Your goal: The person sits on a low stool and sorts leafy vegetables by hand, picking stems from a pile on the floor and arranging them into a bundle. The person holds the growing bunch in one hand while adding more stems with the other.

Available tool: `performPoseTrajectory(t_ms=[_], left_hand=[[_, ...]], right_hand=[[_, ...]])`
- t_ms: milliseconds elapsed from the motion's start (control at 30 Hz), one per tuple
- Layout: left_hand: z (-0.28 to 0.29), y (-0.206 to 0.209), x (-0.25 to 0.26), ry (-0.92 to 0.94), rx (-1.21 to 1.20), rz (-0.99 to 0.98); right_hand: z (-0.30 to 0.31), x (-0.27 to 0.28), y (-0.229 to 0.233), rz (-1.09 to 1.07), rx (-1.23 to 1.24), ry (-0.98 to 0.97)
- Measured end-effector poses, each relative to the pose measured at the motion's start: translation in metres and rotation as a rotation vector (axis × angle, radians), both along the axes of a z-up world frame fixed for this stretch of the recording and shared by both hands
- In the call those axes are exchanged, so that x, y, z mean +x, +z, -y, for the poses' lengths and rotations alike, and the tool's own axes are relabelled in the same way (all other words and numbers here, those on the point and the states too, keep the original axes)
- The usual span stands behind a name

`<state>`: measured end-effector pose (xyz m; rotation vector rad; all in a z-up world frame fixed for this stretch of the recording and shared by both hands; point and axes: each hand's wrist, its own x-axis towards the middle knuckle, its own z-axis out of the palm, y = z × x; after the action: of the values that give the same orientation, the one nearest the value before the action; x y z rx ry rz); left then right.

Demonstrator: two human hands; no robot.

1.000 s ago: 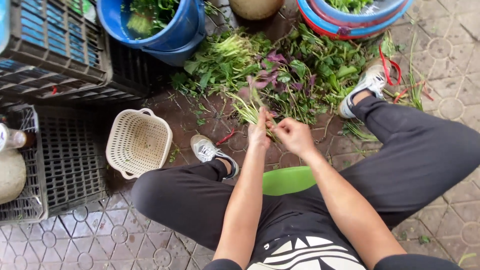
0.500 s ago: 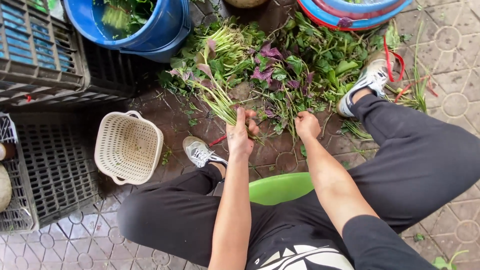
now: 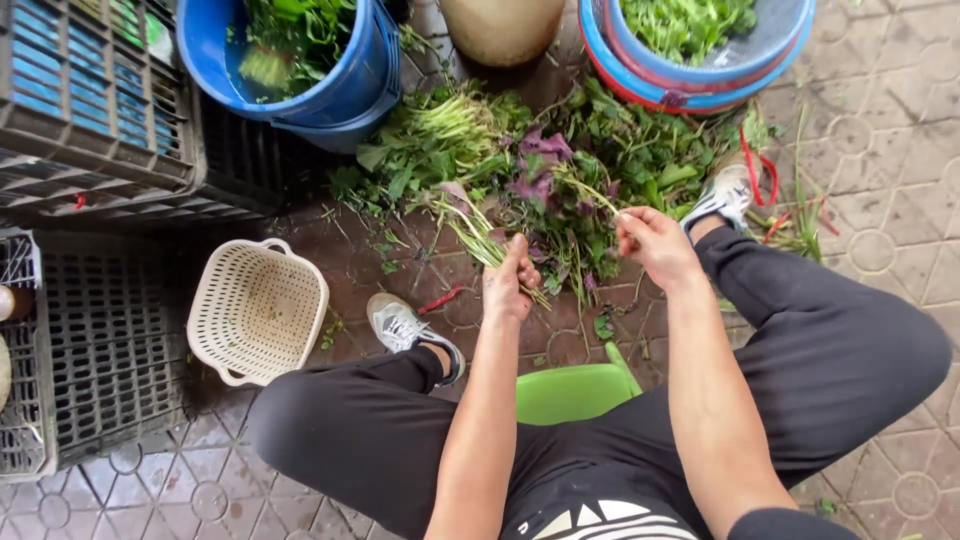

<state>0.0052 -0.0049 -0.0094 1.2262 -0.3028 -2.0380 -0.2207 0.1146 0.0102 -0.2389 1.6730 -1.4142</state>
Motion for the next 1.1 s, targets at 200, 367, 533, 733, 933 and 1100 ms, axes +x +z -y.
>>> performPoseTrajectory(t_ms=[200, 367, 533, 733, 933, 1100], left_hand=[[-0.001, 0.015, -0.003, 0.010, -0.077, -0.119], [0.002, 0.036, 0.000, 0.017, -0.132, -0.168], [-0.006, 0.063, -0.002, -0.020, -0.145, -0.134], [-0.013, 0.023, 0.011, -0.104, -0.100, 0.136], [0.004, -0.051, 0.031, -0.095, -0.161, 0.348], [0.010, -0.048, 0.030, 0.017, -0.097, 0.338]], right_hand=[[-0.009, 0.005, 0.080, 0.019, -0.309, -0.057], [0.002, 0.022, 0.112, -0.073, -0.384, -0.043], [0.020, 0.082, 0.126, -0.215, -0.354, -0.088], [0.036, 0.172, 0.052, -0.762, -0.143, 0.081], [0.003, 0.135, -0.106, -0.504, 0.156, 0.329], [-0.032, 0.064, -0.193, -0.569, 0.616, -0.041]])
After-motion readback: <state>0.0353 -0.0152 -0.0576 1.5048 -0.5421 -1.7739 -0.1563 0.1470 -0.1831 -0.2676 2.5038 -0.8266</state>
